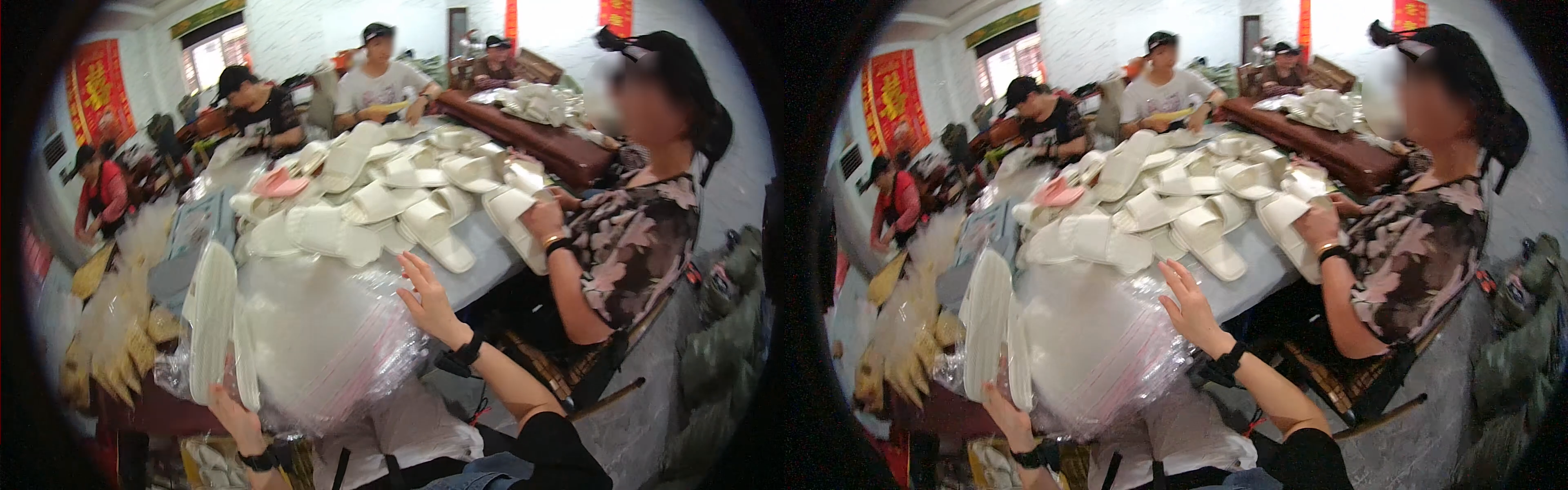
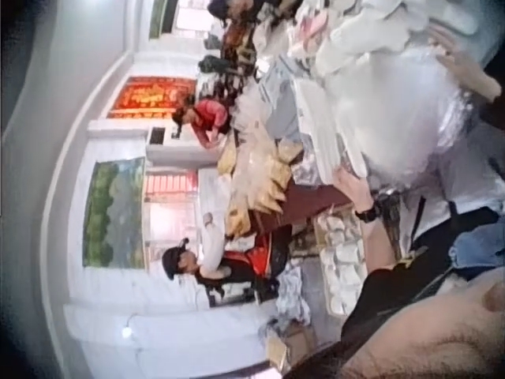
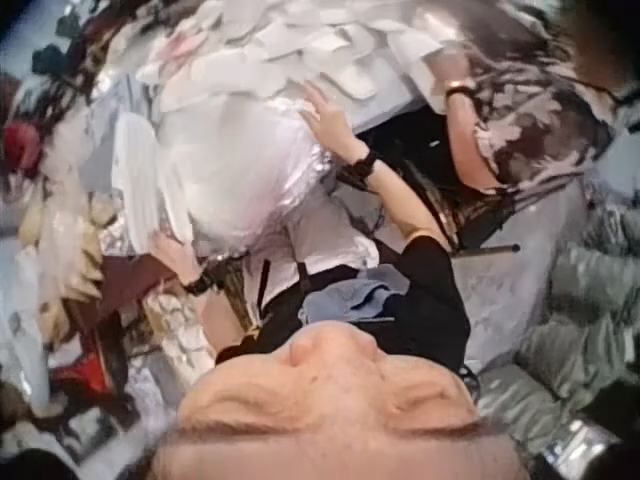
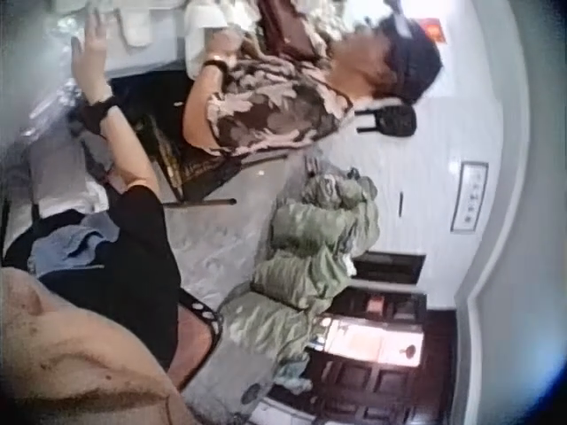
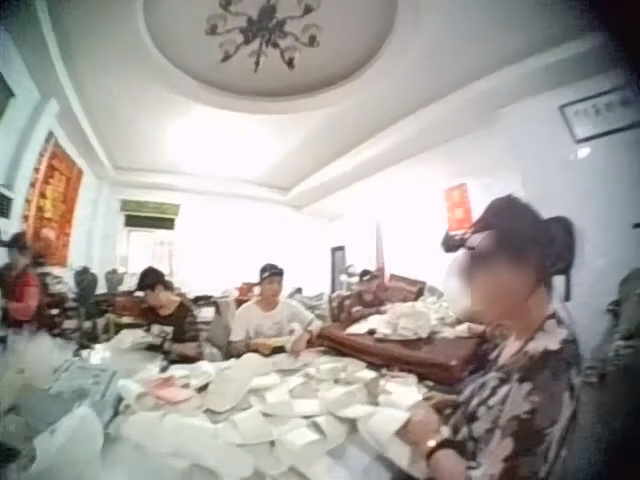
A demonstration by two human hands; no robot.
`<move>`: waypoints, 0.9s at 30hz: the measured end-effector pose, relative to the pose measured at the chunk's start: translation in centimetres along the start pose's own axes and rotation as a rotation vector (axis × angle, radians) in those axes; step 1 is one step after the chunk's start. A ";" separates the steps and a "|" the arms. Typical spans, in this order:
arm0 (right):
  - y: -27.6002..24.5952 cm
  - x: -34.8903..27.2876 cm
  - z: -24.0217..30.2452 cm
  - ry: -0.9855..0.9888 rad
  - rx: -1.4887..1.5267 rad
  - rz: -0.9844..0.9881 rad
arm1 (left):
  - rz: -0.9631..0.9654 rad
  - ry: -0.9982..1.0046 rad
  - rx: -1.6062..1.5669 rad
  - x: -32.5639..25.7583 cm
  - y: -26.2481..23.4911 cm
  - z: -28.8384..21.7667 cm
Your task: The recorder is packing pairs of white slippers into clear plastic bags.
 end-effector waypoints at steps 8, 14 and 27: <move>11.5 -1.6 5.1 -0.457 -0.520 0.349 | -0.398 -0.243 -0.505 -4.4 -8.8 -2.4; 13.6 -2.2 0.4 -0.310 -0.654 0.548 | -0.604 -0.103 -0.446 -12.6 -14.5 -11.2; 13.6 -0.8 0.5 -0.282 -0.539 0.523 | -0.435 -0.016 1.482 -23.8 -28.2 -5.7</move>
Point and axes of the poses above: each hand's wrist, its own x-axis towards the middle knuckle, its own y-axis out of the palm, z = x × y, the point moved 8 cm from there along x, towards the middle knuckle, and after that the axes turned 2 degrees about y, right-handed, at the moved point
